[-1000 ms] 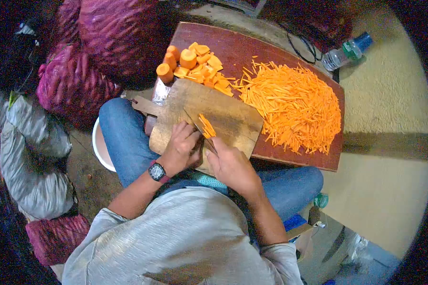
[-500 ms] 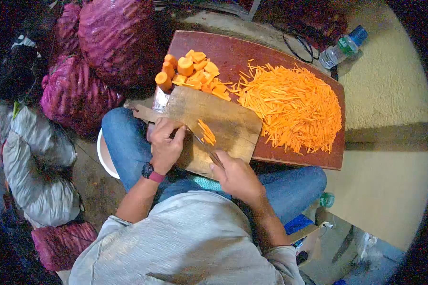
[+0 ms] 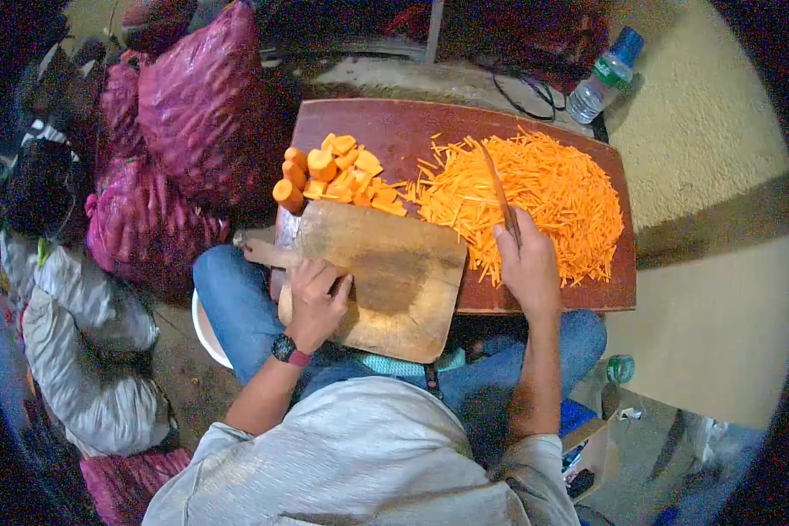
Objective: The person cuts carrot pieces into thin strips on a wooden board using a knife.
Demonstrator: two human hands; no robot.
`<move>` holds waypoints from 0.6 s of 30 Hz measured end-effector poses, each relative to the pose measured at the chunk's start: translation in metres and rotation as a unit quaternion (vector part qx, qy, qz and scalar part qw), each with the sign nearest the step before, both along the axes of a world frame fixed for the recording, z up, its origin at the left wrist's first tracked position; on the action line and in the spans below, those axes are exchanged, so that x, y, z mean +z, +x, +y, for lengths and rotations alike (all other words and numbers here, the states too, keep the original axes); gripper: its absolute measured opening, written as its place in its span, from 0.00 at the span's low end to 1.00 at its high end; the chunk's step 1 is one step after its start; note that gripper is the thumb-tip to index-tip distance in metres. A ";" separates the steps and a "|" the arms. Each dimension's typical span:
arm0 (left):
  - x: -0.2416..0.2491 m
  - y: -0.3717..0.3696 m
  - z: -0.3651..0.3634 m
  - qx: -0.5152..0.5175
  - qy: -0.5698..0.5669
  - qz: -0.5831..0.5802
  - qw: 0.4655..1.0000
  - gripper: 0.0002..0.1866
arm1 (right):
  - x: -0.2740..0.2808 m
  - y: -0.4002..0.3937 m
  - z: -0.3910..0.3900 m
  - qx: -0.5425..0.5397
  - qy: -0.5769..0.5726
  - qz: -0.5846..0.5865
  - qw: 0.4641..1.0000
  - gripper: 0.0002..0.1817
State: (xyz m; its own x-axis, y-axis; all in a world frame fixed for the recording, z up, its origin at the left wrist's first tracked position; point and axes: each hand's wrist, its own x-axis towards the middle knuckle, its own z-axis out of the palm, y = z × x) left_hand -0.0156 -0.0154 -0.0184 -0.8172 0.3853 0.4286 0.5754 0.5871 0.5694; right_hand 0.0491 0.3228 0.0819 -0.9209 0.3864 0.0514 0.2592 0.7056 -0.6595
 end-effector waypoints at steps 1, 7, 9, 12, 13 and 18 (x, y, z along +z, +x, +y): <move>0.001 0.000 0.001 -0.005 -0.003 0.006 1.000 0.05 | 0.001 -0.001 0.002 -0.010 0.001 0.025 1.000 0.23; 0.011 0.001 0.009 0.012 -0.007 -0.030 0.999 0.06 | -0.028 0.013 -0.035 0.110 0.115 0.146 0.976 0.28; 0.014 0.000 0.013 0.029 0.062 -0.081 0.994 0.07 | -0.039 0.020 -0.053 0.211 0.151 0.088 0.962 0.28; 0.020 -0.005 0.018 0.046 0.073 -0.107 0.990 0.08 | -0.044 0.024 -0.074 0.293 0.219 0.083 0.927 0.30; 0.022 -0.006 0.022 0.044 0.070 -0.106 0.991 0.08 | -0.048 0.025 -0.078 0.290 0.217 0.085 0.928 0.30; 0.016 -0.022 0.036 -0.027 0.051 -0.064 0.996 0.09 | -0.047 0.026 -0.084 0.307 0.182 -0.003 0.934 0.22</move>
